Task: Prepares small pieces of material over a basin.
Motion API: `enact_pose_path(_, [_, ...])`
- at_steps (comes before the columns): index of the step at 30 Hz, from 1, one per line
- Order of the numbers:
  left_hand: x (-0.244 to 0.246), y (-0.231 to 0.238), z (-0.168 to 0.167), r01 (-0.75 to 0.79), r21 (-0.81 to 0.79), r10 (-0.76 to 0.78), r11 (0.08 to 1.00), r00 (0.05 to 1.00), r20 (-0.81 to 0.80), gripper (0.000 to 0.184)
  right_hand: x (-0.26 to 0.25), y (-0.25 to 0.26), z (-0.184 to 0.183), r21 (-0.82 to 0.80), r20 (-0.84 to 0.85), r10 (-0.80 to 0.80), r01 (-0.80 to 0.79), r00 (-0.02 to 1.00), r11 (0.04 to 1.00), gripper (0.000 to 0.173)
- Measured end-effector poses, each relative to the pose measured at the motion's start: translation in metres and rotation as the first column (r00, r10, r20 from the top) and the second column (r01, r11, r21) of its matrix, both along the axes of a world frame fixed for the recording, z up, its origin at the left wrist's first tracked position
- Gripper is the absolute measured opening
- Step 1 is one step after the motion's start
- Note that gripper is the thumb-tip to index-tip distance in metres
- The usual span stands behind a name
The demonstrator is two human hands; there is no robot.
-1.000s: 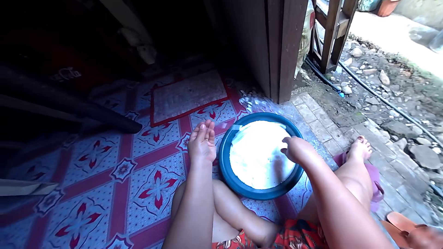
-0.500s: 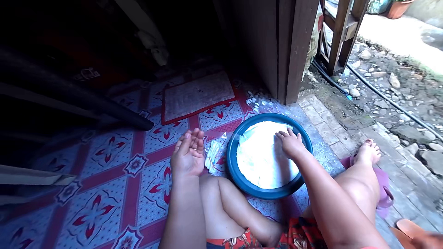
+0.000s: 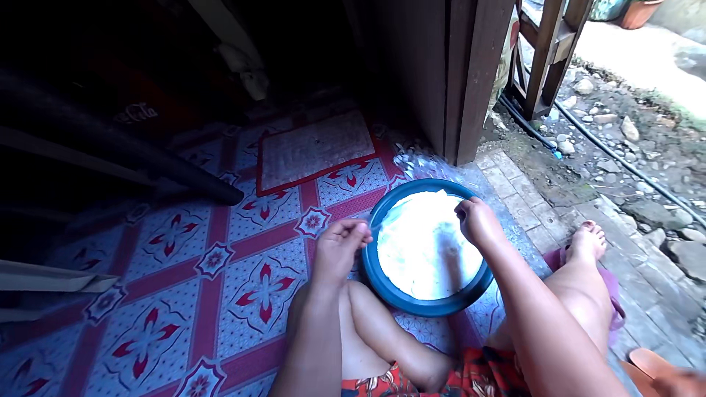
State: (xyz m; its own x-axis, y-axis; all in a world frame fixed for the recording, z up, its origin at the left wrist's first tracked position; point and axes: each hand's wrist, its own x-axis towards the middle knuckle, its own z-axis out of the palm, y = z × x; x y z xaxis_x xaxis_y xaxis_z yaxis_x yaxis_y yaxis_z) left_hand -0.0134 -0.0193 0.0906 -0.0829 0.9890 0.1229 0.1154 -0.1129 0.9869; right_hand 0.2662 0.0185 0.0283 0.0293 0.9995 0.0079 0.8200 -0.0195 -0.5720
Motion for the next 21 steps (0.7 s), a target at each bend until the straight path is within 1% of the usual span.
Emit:
enact_pose_path(1, [0.01,-0.003,0.003,0.054,-0.019,-0.055,0.998,0.997,-0.062,0.007,0.001,-0.003,0.007,-0.031,-0.012,-0.017,0.016,1.0,0.999,0.016])
enact_pose_path(4, [0.036,-0.011,0.016,0.196,-0.127,-0.211,0.972,0.97,-0.119,0.006,0.002,-0.013,0.018,-0.064,-0.004,-0.025,0.025,1.0,0.998,0.043])
enact_pose_path(5, [0.042,-0.012,0.016,0.244,-0.177,-0.268,0.953,0.955,-0.126,0.006,0.002,-0.016,0.019,-0.08,0.001,-0.009,0.009,1.0,0.997,0.047])
enact_pose_path(6, [0.047,-0.013,0.016,0.285,-0.235,-0.319,0.929,0.939,-0.125,0.005,0.002,-0.018,0.018,-0.099,-0.007,0.021,-0.021,1.0,0.995,0.044])
enact_pose_path(8, [0.055,-0.014,0.012,0.329,-0.353,-0.388,0.876,0.915,-0.111,0.005,0.004,-0.019,0.011,-0.149,-0.019,0.11,-0.111,0.994,0.983,0.022])
enact_pose_path(9, [0.058,-0.015,0.01,0.342,-0.4,-0.413,0.85,0.905,-0.104,0.004,0.004,-0.021,0.009,-0.162,-0.031,0.154,-0.157,0.988,0.974,0.021])
enact_pose_path(11, [0.062,-0.017,0.006,0.353,-0.473,-0.44,0.807,0.894,-0.084,0.003,0.003,-0.024,0.004,-0.185,-0.077,0.209,-0.22,0.975,0.958,0.044])
enact_pose_path(12, [0.063,-0.017,0.004,0.352,-0.495,-0.445,0.794,0.892,-0.08,0.003,0.002,-0.024,0.004,-0.199,-0.125,0.214,-0.235,0.969,0.951,0.047])
enact_pose_path(13, [0.064,-0.017,0.003,0.347,-0.513,-0.446,0.786,0.892,-0.08,0.004,0.0,-0.025,0.008,-0.225,-0.207,0.206,-0.251,0.956,0.941,0.04])
enact_pose_path(14, [0.066,-0.017,0.002,0.339,-0.525,-0.442,0.781,0.893,-0.082,0.004,-0.002,-0.027,0.014,-0.247,-0.323,0.178,-0.265,0.929,0.932,0.029])
enact_pose_path(15, [0.067,-0.016,0.002,0.331,-0.534,-0.436,0.778,0.896,-0.082,0.004,-0.003,-0.03,0.02,-0.276,-0.447,0.135,-0.28,0.884,0.919,0.026])
enact_pose_path(16, [0.067,-0.016,0.002,0.328,-0.538,-0.433,0.776,0.898,-0.078,0.005,-0.005,-0.033,0.024,-0.289,-0.546,0.1,-0.299,0.832,0.909,0.03])
enact_pose_path(17, [0.068,-0.016,0.002,0.33,-0.539,-0.433,0.775,0.899,-0.071,0.005,-0.007,-0.035,0.024,-0.284,-0.599,0.093,-0.32,0.795,0.904,0.03])
enact_pose_path(19, [0.068,-0.015,0.0,0.339,-0.537,-0.439,0.773,0.896,-0.067,0.007,-0.011,-0.039,0.022,-0.265,-0.611,0.127,-0.353,0.781,0.897,0.023])
enact_pose_path(21, [0.067,-0.014,0.0,0.334,-0.549,-0.445,0.766,0.892,-0.078,0.008,-0.014,-0.041,0.024,-0.26,-0.58,0.126,-0.329,0.805,0.908,0.018])
